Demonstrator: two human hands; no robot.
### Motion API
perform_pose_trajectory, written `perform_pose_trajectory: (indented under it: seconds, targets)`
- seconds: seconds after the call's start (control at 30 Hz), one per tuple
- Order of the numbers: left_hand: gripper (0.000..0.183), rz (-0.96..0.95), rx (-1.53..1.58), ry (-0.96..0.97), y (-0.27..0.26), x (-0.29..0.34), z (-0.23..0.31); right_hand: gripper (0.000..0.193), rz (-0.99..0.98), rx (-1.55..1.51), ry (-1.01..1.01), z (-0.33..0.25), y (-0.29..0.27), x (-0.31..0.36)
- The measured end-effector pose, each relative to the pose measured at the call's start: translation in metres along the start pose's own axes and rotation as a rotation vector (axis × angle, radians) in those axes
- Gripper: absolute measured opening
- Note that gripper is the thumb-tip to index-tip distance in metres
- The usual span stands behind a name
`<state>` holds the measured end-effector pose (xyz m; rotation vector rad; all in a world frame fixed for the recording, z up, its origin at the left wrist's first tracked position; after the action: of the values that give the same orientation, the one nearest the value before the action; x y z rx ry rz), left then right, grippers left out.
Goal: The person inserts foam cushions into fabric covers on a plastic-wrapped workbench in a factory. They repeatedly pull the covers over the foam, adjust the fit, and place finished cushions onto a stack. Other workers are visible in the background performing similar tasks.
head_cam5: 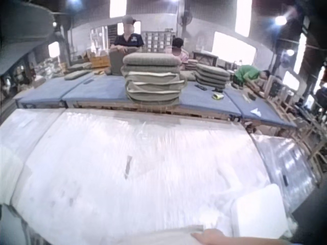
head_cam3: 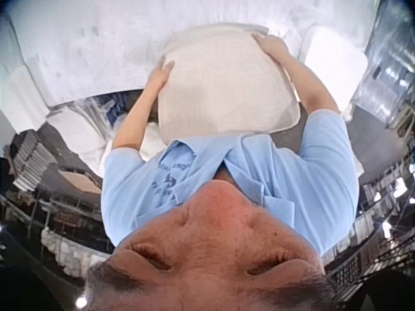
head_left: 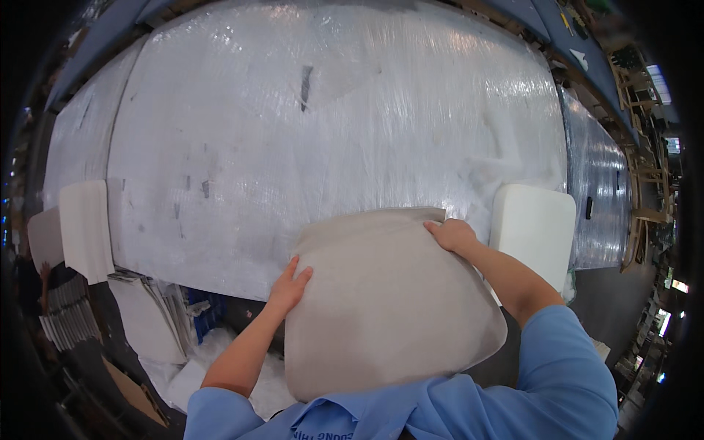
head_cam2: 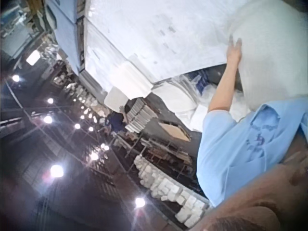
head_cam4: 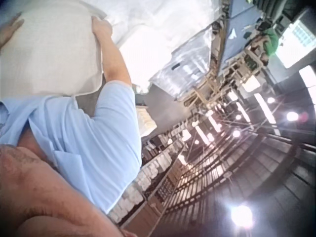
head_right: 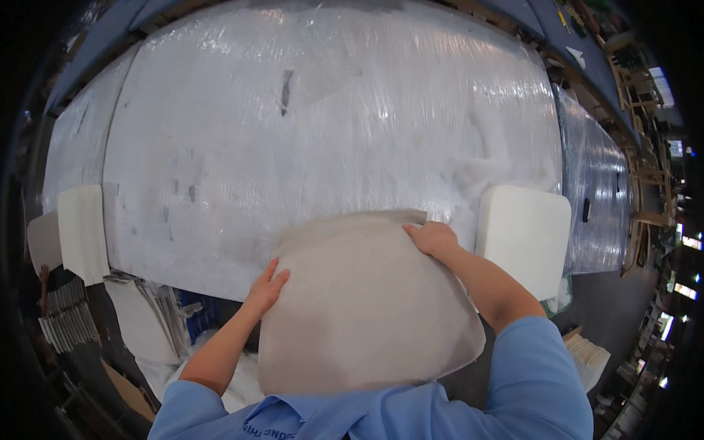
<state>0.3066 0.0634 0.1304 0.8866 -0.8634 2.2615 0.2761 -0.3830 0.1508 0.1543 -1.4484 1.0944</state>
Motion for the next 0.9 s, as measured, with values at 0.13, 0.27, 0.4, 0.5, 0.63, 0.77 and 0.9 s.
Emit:
perform_pose_trajectory:
  seconds: [0.13, 0.27, 0.4, 0.5, 0.63, 0.77, 0.9]
  targets:
    - [0.084, -0.001, -0.035, 0.021, -0.001, 0.002, -0.003, 0.058, 0.363, 0.172, -0.29, -0.039, -0.016, 0.032]
    - [0.089, 0.012, -0.063, -0.05, -0.007, 0.014, 0.004, 0.048, 0.398, 0.186, -0.426, -0.096, -0.01, 0.045]
    - [0.09, -0.004, -0.383, -0.061, -0.02, 0.028, 0.056, 0.031, 0.301, 0.306, -0.406, -0.109, 0.008, 0.017]
    - [0.09, 0.052, -0.664, 0.163, -0.015, 0.016, 0.095, 0.018, 0.386, -0.026, -0.485, -0.106, -0.004, 0.026]
    - [0.088, 0.114, -0.51, 0.499, 0.028, -0.035, 0.137, 0.011, 0.319, -0.281, -0.544, -0.09, -0.003, 0.033]
    - [0.067, -0.05, -0.462, 0.39, 0.067, -0.071, 0.163, 0.018, 0.159, -0.401, -0.524, -0.079, 0.002, 0.03]
    - [0.042, 0.026, -0.545, 0.311, 0.079, -0.088, 0.152, 0.027, 0.1, -0.246, -0.522, -0.092, 0.001, 0.05]
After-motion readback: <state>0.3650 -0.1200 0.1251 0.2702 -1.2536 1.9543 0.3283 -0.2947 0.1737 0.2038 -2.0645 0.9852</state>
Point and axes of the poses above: each hand's wrist, its own x-axis away from the middle knuckle, its own y-axis out of the palm, z = x × y, the point moved 5 cm from there along -x, towards the middle knuckle, and after that the axes turned 10 degrees about y, right-handed, at the moved point
